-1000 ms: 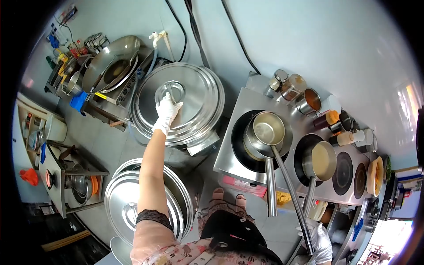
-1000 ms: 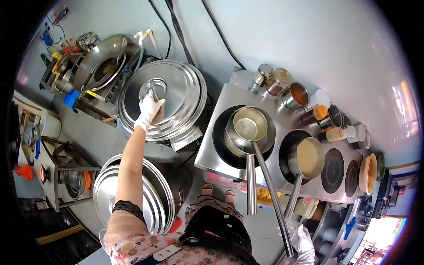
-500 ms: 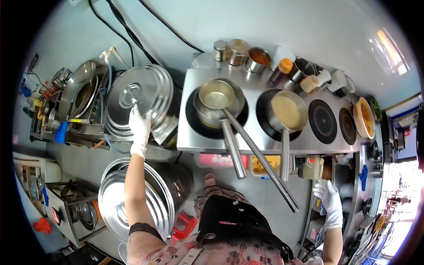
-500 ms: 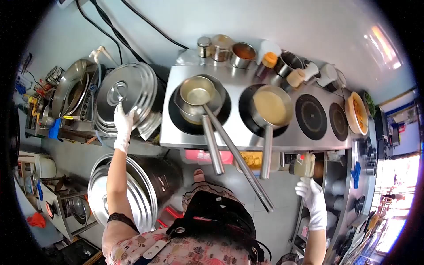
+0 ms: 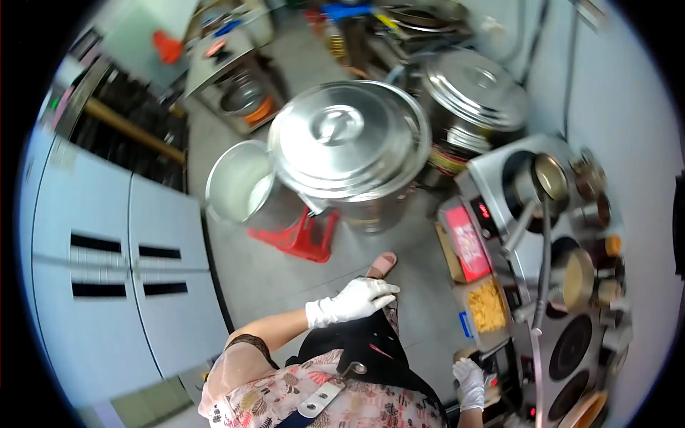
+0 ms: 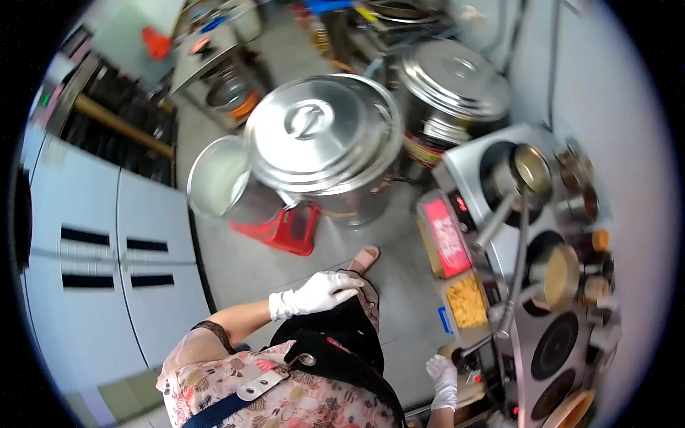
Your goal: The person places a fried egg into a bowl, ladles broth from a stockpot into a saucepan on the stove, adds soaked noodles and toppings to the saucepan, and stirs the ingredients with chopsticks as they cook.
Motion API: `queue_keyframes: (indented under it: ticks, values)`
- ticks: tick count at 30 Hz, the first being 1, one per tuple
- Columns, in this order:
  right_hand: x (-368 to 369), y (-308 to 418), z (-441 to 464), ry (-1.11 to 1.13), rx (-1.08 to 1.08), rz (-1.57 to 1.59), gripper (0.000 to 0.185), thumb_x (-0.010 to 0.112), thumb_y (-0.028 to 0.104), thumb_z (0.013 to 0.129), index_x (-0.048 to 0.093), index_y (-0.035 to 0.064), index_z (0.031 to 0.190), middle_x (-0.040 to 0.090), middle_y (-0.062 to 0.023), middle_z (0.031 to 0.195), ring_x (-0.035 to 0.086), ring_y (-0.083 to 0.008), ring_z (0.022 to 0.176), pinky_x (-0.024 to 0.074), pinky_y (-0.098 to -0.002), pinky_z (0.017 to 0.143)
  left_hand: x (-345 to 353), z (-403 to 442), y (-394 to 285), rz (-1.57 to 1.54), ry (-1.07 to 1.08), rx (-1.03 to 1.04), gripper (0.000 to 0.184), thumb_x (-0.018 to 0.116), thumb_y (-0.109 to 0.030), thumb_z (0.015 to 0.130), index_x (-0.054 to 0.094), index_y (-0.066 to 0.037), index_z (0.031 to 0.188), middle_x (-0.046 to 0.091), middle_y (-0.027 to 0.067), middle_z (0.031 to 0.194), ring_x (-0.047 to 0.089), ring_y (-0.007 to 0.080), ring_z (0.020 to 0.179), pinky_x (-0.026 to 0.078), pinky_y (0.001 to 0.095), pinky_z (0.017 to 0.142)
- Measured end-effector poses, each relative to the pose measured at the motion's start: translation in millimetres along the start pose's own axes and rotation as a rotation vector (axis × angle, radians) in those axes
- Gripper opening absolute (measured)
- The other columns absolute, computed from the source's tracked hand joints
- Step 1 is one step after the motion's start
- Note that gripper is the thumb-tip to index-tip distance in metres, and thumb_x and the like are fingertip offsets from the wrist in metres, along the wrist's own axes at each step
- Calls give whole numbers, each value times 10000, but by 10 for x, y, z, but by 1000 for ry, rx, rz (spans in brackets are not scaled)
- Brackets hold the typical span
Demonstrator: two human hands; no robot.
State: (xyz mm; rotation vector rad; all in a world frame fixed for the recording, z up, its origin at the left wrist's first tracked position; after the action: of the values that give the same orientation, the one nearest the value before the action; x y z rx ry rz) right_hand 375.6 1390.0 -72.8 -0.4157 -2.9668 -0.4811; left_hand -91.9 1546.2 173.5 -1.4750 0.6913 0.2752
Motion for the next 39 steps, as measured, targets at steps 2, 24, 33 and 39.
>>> queue_keyframes:
  ticks: [2, 24, 33, 39]
  values:
    - [472, 206, -44, -18, -18, -80, 356, 512, 297, 936, 556, -14, 1103, 628, -190, 1009, 624, -314, 939, 516, -434, 815, -366, -500, 273, 124, -179, -83, 180, 619, -196, 860, 661, -60, 971, 662, 134, 912, 641, 311, 832, 516, 369, 756]
    - [7814, -281, -764, 684, -1294, -1849, 371, 579, 203, 859, 544, 19, 1179, 617, -168, 1021, 595, -331, 956, 480, -397, 822, -2829, -1864, 3709, 687, 115, -412, 222, 638, -279, 789, 614, -61, 815, 633, 149, 791, 634, 315, 764, 487, 439, 711]
    - [7260, -437, -95, 403, -881, -1940, 355, 559, 243, 869, 561, 38, 1160, 630, -189, 982, 621, -369, 854, 502, -435, 741, -2672, -709, 6064, 523, 17, -690, 555, 606, -35, 745, 452, -7, 1277, 634, 228, 1028, 642, 365, 902, 511, 450, 791]
    - [6725, -436, 90, 252, -690, -2107, 262, 545, 273, 863, 596, 47, 987, 634, -194, 877, 629, -379, 761, 508, -457, 699, -2167, -677, 6438, 690, 40, -601, 397, 556, -56, 775, 561, -4, 1169, 636, 219, 1043, 642, 345, 943, 512, 435, 827]
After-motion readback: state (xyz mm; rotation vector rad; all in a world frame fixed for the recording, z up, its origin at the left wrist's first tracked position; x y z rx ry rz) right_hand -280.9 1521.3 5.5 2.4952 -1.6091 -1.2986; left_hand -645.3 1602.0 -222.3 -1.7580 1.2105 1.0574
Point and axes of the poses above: each hand's wrist, its own z-axis towards the middle knuckle, its own x-axis out of the palm, y = z × x, the point moved 8 cm from there along z, towards the middle knuckle
